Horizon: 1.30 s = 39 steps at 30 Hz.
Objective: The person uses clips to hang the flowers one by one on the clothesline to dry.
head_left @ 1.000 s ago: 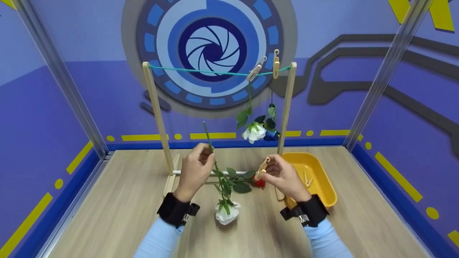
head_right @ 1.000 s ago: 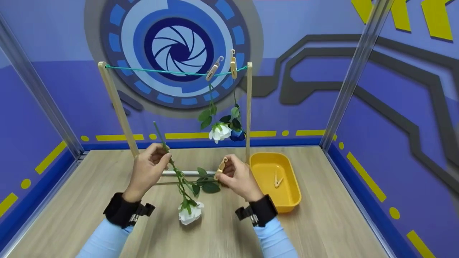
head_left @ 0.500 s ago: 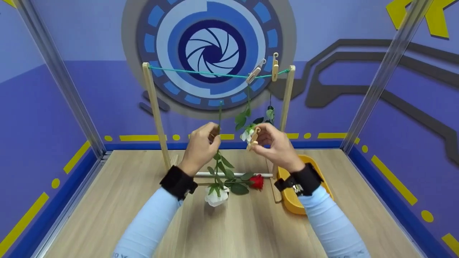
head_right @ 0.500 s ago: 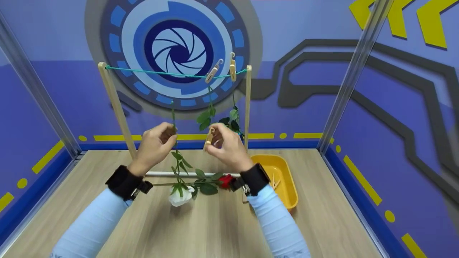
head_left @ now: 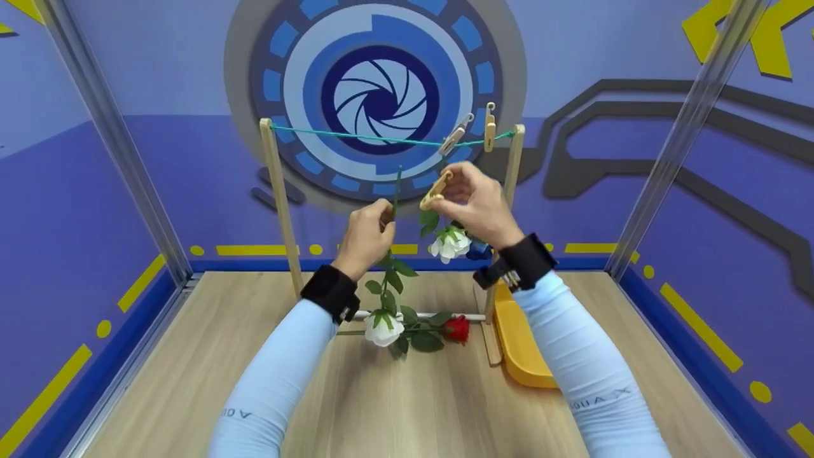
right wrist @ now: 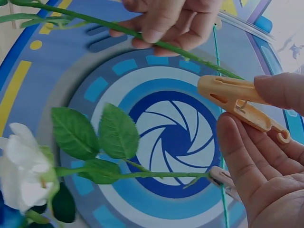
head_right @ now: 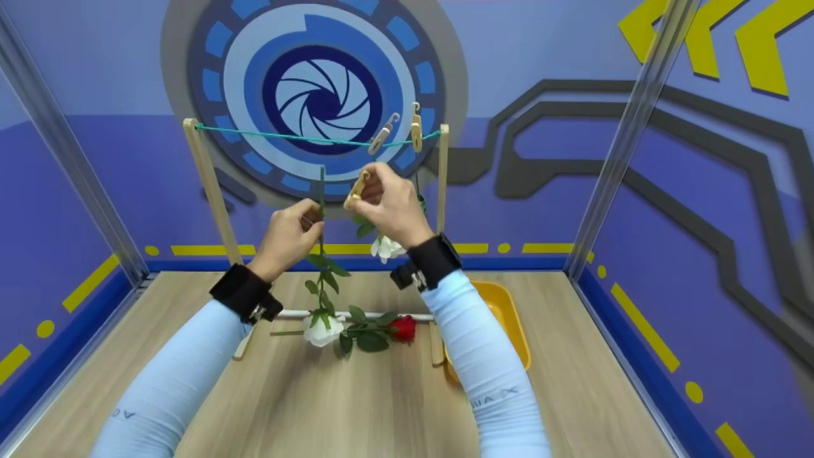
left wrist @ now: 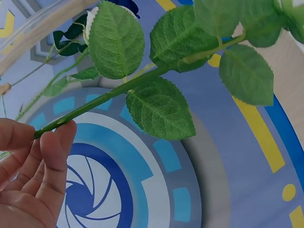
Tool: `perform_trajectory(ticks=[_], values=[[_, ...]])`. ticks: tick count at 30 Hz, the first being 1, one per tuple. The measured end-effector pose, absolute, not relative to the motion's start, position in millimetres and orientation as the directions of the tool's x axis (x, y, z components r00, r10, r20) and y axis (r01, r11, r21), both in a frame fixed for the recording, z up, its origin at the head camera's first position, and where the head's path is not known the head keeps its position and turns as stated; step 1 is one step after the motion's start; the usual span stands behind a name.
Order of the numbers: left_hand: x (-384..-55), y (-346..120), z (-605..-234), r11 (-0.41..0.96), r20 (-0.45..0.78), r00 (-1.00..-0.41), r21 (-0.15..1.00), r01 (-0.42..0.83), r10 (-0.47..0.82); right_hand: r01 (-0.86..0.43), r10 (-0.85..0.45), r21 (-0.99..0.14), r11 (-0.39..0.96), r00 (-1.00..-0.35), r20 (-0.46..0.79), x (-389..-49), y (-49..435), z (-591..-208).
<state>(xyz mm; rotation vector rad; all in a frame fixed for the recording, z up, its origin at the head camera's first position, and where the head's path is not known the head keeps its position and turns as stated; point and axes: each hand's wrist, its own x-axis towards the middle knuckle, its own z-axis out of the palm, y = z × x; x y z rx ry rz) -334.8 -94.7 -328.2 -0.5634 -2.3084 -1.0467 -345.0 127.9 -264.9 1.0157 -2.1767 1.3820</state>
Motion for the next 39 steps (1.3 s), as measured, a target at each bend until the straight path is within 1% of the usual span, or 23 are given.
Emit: perform_trajectory(ticks=[6, 13, 20, 26, 35, 39], values=[[-348.0, -94.1, -321.2, 0.645, 0.572, -0.810, 0.571, 0.508, 0.132, -0.756, -0.376, -0.584, 0.297, -0.654, 0.656, -362.4, 114.9, -236.4], [-361.2, -93.4, -317.6, 0.650, 0.546, -0.833, 0.603, 0.463, 0.087, -0.767, -0.330, -0.563, 0.308, -0.641, 0.693, -375.5, 96.2, -215.1], [-371.3, -90.1, -313.7, 0.645, 0.551, -0.832, 0.612, 0.458, 0.068, -0.734, -0.238, -0.594, 0.329, -0.673, 0.700, -386.2, 86.2, -206.4], [-376.7, -88.2, -308.7, 0.651, 0.549, -0.833, 0.607, 0.456, 0.072, -0.701, -0.187, -0.617, 0.357, -0.701, 0.688, -396.7, 87.1, -204.2], [-383.8, -89.0, -297.6, 0.643, 0.592, -0.804, 0.591, 0.487, 0.065, -0.651, -0.147, -0.619, 0.440, -0.732, 0.665, -402.6, 84.1, -195.5], [-387.0, -89.9, -298.0, 0.642, 0.600, -0.797, 0.582, 0.498, 0.074, -0.634, -0.144, -0.629, 0.450, -0.746, 0.650, -405.4, 81.1, -194.1]])
